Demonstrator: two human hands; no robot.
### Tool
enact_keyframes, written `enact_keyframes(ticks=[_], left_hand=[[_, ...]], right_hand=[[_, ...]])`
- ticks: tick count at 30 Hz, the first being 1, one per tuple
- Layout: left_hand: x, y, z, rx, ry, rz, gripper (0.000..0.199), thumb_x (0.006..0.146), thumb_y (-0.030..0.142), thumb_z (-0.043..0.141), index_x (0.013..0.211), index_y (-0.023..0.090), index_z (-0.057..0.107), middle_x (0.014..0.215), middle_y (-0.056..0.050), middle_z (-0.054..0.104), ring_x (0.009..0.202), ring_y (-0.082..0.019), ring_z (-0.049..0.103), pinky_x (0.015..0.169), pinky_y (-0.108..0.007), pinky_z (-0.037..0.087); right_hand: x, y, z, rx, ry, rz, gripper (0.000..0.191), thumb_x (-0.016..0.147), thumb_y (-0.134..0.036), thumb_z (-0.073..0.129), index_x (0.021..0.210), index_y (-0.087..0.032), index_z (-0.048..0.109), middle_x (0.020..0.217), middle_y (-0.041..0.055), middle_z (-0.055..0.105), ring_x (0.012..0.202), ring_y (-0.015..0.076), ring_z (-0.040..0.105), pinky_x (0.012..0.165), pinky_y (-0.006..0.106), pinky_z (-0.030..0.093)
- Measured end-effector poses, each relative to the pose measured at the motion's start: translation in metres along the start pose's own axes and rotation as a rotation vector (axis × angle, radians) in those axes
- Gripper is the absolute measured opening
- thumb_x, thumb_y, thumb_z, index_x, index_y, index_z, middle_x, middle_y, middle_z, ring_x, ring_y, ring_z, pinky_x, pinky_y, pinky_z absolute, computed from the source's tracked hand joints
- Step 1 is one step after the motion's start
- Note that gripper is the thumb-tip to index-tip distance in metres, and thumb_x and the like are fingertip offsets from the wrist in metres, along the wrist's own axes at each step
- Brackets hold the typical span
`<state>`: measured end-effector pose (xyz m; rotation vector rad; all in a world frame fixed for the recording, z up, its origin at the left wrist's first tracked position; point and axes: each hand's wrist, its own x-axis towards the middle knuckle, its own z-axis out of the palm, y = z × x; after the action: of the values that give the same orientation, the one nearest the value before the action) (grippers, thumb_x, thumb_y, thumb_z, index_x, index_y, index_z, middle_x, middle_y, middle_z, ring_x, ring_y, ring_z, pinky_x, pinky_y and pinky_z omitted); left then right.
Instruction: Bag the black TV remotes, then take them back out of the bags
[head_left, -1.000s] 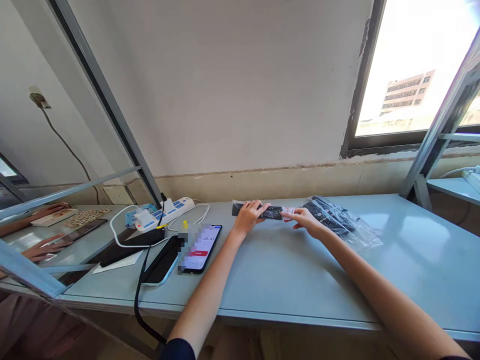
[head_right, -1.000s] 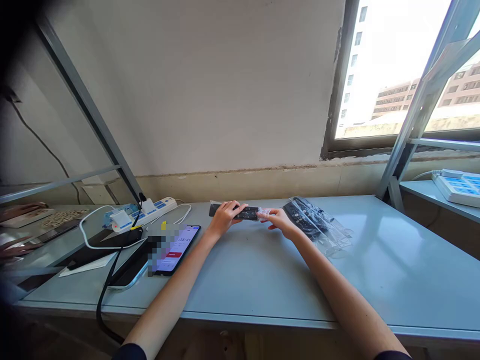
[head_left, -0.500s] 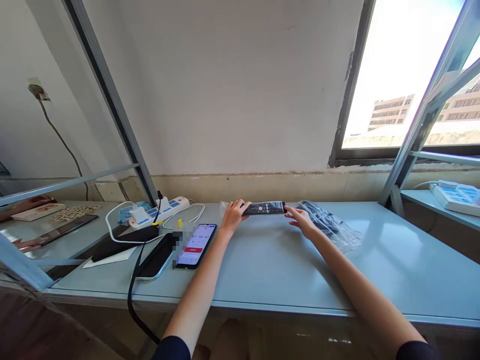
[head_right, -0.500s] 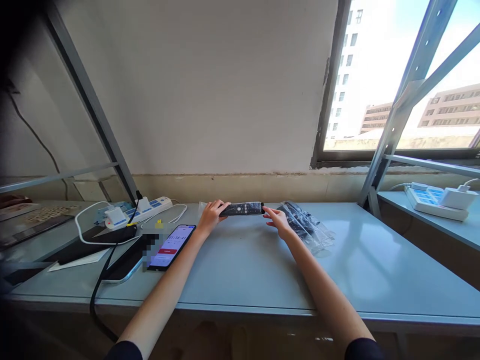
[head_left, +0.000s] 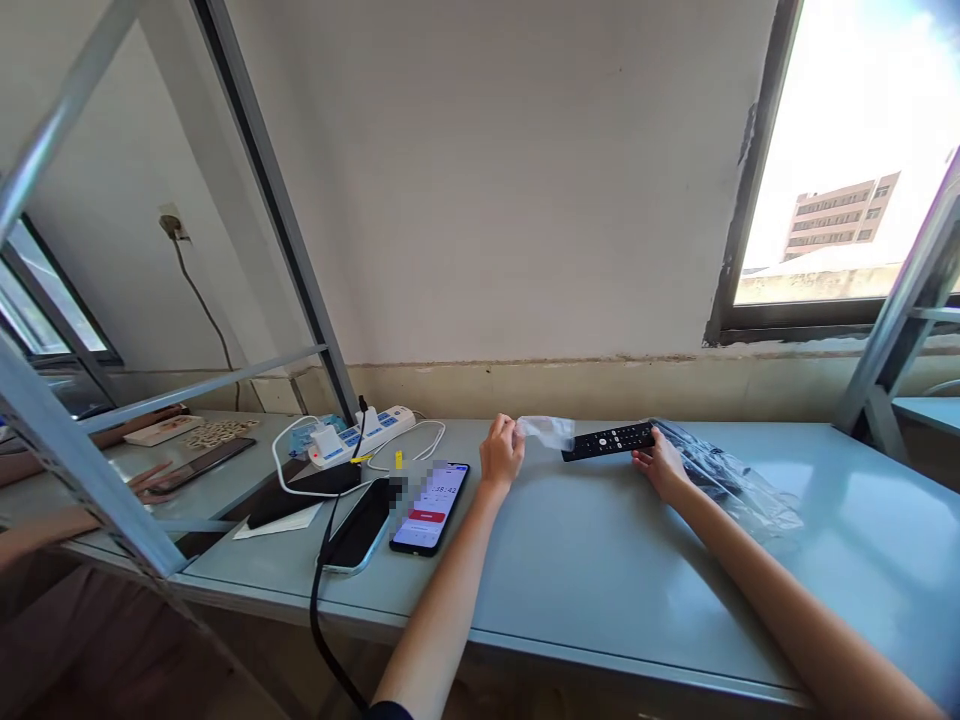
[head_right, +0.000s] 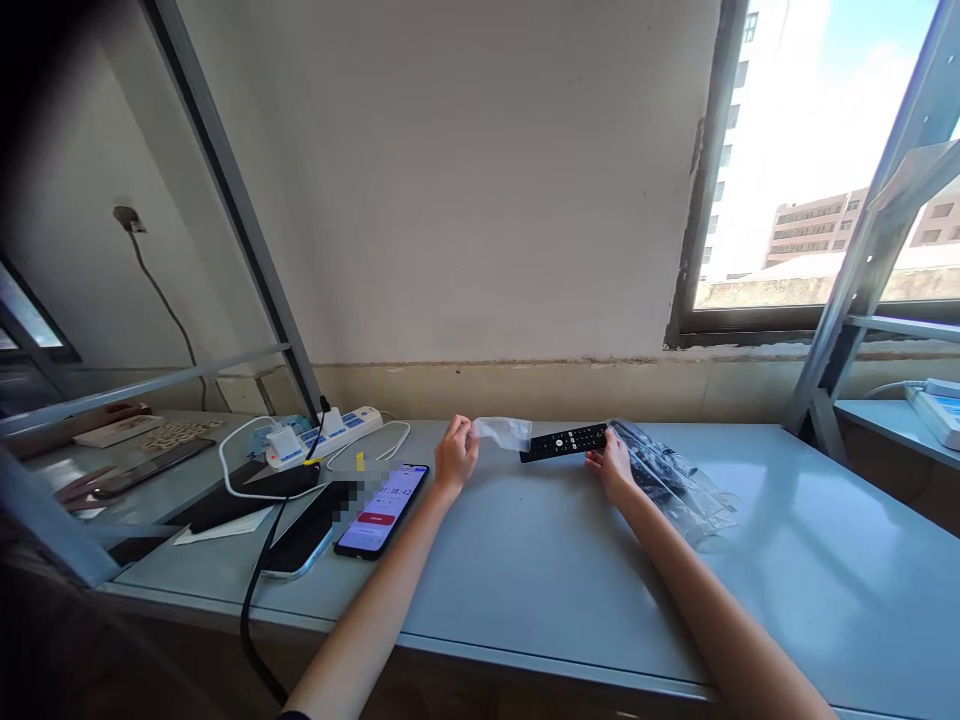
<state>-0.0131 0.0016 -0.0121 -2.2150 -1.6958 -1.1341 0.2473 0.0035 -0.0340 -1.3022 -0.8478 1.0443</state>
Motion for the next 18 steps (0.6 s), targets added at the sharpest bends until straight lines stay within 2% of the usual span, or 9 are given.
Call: enact_keyframes(ticks=[6,10,13,15,18], left_hand=[[-0.003,0.005,0.002,-0.042,-0.039,0.039,0.021,0.086,0.013,0.037,0.089,0.022,0.055,0.1,-0.003,0.057,0.085,-0.015,0.058,0.068,-0.023,0.048],[-0.007,0.019,0.001,-0.066,-0.207,0.195,0.015,0.087,0.019,0.042,0.085,0.022,0.057,0.099,-0.001,0.056,0.081,-0.013,0.06,0.068,-0.022,0.047],[-0.011,0.031,0.001,-0.056,-0.344,0.299,0.011,0.087,0.025,0.048,0.086,0.021,0.059,0.099,-0.002,0.057,0.082,-0.014,0.061,0.067,-0.022,0.047],[-0.014,0.036,0.002,-0.05,-0.4,0.322,0.009,0.085,0.027,0.053,0.087,0.021,0.06,0.1,-0.003,0.057,0.081,-0.015,0.062,0.066,-0.023,0.047],[-0.016,0.039,0.001,-0.053,-0.432,0.315,0.007,0.081,0.025,0.059,0.086,0.02,0.061,0.102,-0.003,0.058,0.079,-0.015,0.063,0.064,-0.023,0.046]], right_hand=[[-0.014,0.003,0.011,0.015,-0.178,-0.003,0.023,0.08,-0.041,0.059,0.088,-0.023,0.047,0.098,0.0063,0.058,0.087,0.0205,0.066,0.068,0.03,0.056],[-0.025,0.004,0.019,-0.014,-0.355,0.051,0.024,0.071,-0.03,0.067,0.091,-0.021,0.057,0.104,0.0075,0.061,0.097,0.0219,0.064,0.077,0.029,0.054],[-0.028,0.003,0.022,-0.067,-0.448,0.085,0.028,0.065,-0.026,0.069,0.091,-0.022,0.064,0.101,0.0061,0.065,0.091,0.0211,0.064,0.079,0.03,0.053],[-0.029,0.001,0.021,-0.093,-0.453,0.098,0.027,0.064,-0.026,0.069,0.09,-0.023,0.066,0.098,0.0048,0.067,0.087,0.021,0.064,0.078,0.031,0.053],[-0.036,-0.009,0.019,-0.113,-0.468,0.087,0.023,0.073,-0.037,0.062,0.09,-0.023,0.067,0.105,0.0054,0.066,0.098,0.0222,0.062,0.082,0.032,0.051]])
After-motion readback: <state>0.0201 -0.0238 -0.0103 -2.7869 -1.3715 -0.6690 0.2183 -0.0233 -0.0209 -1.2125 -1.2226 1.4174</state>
